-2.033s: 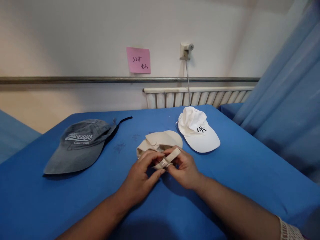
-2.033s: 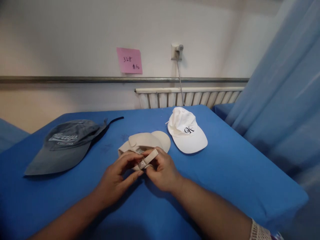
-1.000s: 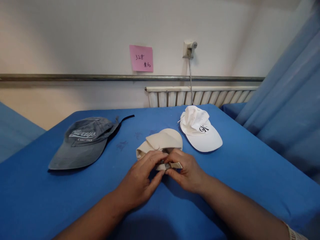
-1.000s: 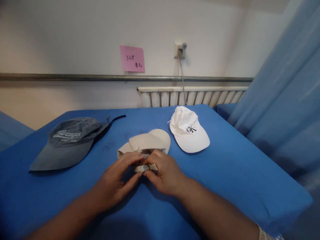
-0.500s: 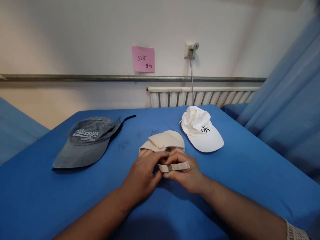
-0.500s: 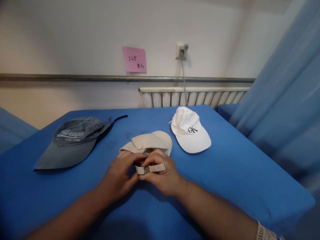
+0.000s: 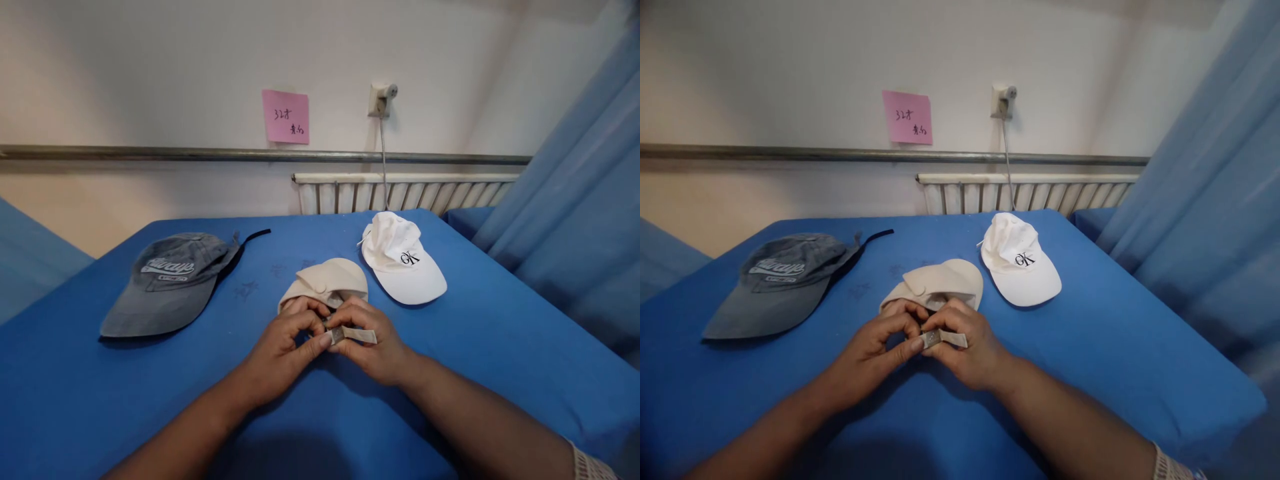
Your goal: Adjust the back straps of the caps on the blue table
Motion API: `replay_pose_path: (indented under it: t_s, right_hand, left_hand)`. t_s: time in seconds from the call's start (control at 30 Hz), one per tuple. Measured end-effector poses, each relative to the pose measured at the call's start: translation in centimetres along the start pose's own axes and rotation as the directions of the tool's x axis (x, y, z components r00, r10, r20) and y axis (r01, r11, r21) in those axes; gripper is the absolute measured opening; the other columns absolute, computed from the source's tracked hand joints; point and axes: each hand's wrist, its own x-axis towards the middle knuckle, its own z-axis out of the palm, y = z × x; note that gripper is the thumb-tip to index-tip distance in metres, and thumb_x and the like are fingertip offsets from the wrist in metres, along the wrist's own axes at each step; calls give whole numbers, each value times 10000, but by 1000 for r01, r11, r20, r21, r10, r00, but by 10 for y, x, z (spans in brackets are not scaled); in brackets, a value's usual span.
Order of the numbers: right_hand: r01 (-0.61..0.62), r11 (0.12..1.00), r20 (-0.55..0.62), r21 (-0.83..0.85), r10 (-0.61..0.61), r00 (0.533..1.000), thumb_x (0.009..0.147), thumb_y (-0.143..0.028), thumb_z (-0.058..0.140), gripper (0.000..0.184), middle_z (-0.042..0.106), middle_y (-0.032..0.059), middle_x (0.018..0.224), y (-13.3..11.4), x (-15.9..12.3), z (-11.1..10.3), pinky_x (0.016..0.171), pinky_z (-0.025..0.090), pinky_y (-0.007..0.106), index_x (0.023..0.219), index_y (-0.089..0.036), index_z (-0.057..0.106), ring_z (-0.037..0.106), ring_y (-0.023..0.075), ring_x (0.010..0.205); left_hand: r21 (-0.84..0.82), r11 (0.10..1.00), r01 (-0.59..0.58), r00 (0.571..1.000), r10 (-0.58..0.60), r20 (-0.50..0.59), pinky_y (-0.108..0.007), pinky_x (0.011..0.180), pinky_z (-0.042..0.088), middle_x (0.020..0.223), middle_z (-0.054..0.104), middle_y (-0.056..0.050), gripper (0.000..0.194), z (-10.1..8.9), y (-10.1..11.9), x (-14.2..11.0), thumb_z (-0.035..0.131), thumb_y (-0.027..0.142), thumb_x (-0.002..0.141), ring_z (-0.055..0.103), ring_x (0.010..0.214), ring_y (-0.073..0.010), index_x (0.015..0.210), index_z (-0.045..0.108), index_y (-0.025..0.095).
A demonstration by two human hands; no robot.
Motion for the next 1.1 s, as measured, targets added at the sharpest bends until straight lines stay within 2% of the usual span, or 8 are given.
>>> replay_pose_path:
  t_s: [0.13,0.57,0.67,0.73,0.8,0.87,0.97,1.1]
  right_hand:
    - [91,993,39,-70,-89,995,860,-258,734,174,623,29,921,0,-1,-4,744,511,321,1019,-236,668,621,177,838]
    - [79,988,34,-136,-75,997,873,-226,697,124,606,30,908,-6,1,-3,745,509,321,984,-217,640,609,171,820]
    - [126,980,-82,-152,-139,987,857,-204,695,248,600,56,1017,-9,1,-12,803,528,355,1091,-224,617,606,191,898]
    - [174,957,-236,-233,-229,944,853,-177,682,335,579,67,1061,-14,-1,-19,798,529,367,1172,-228,592,587,188,869]
    - [220,906,-283,-362,-332,900,859,-155,673,394,568,72,1068,-20,-3,-24,795,526,375,1233,-238,583,582,194,863]
    - [252,866,-154,-432,-346,926,874,-164,670,396,579,76,1049,-23,-5,-25,791,524,377,1254,-241,585,590,213,898]
    - [236,890,108,-390,-210,972,925,-192,619,305,595,70,983,-22,-5,-18,731,521,335,1227,-222,589,591,198,855]
    - [136,917,223,-374,-53,973,956,-168,551,160,593,64,935,-16,-3,-9,688,495,302,1108,-182,599,582,175,797]
  left_hand:
    - [-38,999,14,1000,-14,2,-367,939,432,995,613,-60,255,-1,-2,1,560,339,924,556,1039,-233,723,639,203]
    - [-106,993,55,998,-52,30,-332,833,458,957,639,-64,289,-5,-5,3,542,341,937,591,917,-207,696,595,192]
    - [-42,997,57,998,-56,21,-316,788,443,842,630,-33,277,-4,-3,3,523,345,946,572,813,-184,721,579,194]
    - [3,998,62,998,-62,26,-310,772,433,812,633,-25,278,-3,-2,3,510,345,951,559,784,-178,724,564,194]
    - [34,998,57,998,-58,26,-308,767,429,804,636,-22,275,-2,-1,3,503,343,953,554,780,-178,728,562,195]
    - [41,998,43,999,-44,26,-308,771,429,809,639,-22,267,-1,-1,2,499,340,954,554,787,-179,738,564,197]
    - [25,999,30,999,-31,29,-313,785,433,821,645,-23,258,0,-2,1,496,336,958,562,806,-181,748,556,199]
    - [40,999,26,999,-27,36,-323,790,440,806,638,-18,242,0,0,0,494,326,959,564,803,-182,760,553,202]
